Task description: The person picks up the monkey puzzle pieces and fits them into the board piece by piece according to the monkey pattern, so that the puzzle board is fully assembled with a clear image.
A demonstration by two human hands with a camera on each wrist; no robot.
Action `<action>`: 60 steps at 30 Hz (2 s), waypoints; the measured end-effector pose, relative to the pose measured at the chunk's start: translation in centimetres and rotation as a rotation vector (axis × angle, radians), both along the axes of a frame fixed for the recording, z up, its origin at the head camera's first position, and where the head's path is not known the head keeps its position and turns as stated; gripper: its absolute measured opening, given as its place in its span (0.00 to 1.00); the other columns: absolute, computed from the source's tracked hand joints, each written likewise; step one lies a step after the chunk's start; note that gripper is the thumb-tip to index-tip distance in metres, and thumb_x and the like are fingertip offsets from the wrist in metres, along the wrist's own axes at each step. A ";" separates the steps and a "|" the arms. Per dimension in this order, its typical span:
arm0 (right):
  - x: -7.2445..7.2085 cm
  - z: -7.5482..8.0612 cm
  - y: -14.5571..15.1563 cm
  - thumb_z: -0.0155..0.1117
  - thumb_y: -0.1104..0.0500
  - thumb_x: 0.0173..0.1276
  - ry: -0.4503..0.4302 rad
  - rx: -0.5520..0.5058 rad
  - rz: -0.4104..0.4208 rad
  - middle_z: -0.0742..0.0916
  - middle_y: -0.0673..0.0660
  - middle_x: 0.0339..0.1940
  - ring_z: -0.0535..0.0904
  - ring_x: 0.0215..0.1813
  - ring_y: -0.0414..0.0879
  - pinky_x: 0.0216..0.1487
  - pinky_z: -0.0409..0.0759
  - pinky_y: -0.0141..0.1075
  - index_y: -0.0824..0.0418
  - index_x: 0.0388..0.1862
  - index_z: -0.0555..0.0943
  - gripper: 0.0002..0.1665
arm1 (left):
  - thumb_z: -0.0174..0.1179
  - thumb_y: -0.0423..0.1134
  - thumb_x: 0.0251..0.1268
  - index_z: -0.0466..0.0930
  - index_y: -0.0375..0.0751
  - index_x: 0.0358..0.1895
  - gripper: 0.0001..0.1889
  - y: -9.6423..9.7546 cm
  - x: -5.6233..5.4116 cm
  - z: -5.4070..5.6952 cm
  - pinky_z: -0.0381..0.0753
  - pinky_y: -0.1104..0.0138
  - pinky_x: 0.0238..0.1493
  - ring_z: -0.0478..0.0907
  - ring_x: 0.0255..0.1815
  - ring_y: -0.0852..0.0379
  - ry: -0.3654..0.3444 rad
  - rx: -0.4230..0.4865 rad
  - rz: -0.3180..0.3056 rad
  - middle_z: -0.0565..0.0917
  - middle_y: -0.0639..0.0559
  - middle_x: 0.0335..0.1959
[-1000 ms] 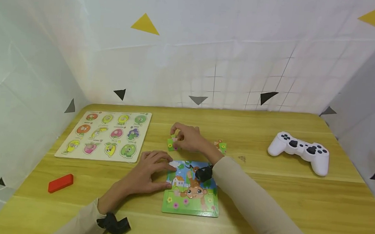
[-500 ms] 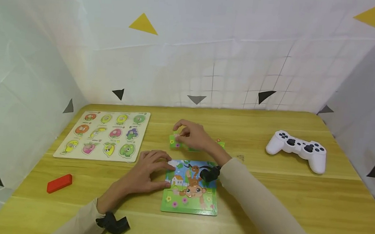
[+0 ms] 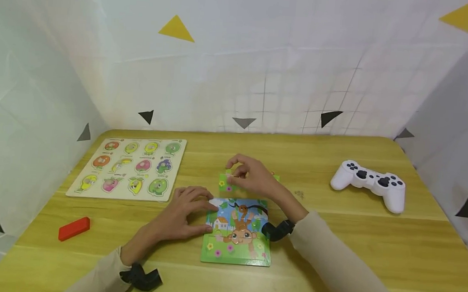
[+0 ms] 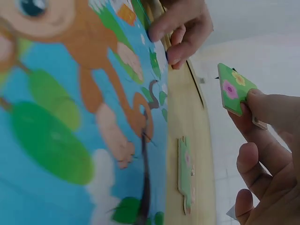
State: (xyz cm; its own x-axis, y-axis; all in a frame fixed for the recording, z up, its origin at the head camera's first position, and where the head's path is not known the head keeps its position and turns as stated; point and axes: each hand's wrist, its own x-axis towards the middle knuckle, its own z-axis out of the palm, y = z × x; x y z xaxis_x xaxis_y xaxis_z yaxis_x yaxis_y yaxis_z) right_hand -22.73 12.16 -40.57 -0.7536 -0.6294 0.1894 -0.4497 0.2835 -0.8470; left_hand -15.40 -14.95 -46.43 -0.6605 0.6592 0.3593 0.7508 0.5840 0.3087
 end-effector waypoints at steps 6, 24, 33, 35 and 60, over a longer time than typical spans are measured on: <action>1.9 -0.1 0.6 0.67 0.61 0.73 -0.031 0.010 0.011 0.89 0.56 0.29 0.77 0.29 0.45 0.37 0.76 0.37 0.65 0.54 0.77 0.15 | 0.65 0.66 0.62 0.84 0.64 0.56 0.23 0.0 0.1 0.1 0.60 0.47 0.65 0.68 0.71 0.55 -0.004 -0.001 0.010 0.78 0.57 0.62; 5.6 -0.9 1.0 0.67 0.59 0.73 -0.058 0.037 0.084 0.89 0.51 0.28 0.74 0.24 0.40 0.30 0.77 0.35 0.62 0.53 0.77 0.14 | 0.63 0.67 0.63 0.83 0.66 0.58 0.23 0.0 0.2 -0.1 0.59 0.48 0.63 0.67 0.72 0.55 -0.022 -0.021 0.022 0.77 0.58 0.63; 6.5 -1.3 -0.2 0.66 0.62 0.72 -0.128 0.044 0.185 0.89 0.55 0.27 0.81 0.21 0.48 0.26 0.78 0.32 0.65 0.52 0.77 0.13 | 0.63 0.66 0.63 0.83 0.66 0.57 0.22 0.0 0.0 -0.3 0.59 0.47 0.64 0.66 0.72 0.55 -0.018 -0.013 0.022 0.77 0.58 0.63; 6.9 -1.3 -0.5 0.66 0.63 0.72 -0.144 0.045 0.213 0.89 0.58 0.27 0.80 0.18 0.49 0.22 0.76 0.31 0.65 0.51 0.76 0.13 | 0.63 0.67 0.64 0.83 0.66 0.57 0.22 0.0 0.0 -0.3 0.59 0.47 0.65 0.66 0.72 0.55 -0.016 -0.011 0.023 0.77 0.57 0.63; 10.1 -1.3 -2.5 0.81 0.52 0.57 0.171 0.353 0.042 0.81 0.37 0.21 0.73 0.26 0.26 0.47 0.57 0.45 0.52 0.35 0.82 0.15 | 0.64 0.63 0.65 0.83 0.65 0.57 0.21 0.1 0.0 0.0 0.58 0.46 0.65 0.66 0.72 0.55 -0.026 0.000 0.013 0.77 0.57 0.62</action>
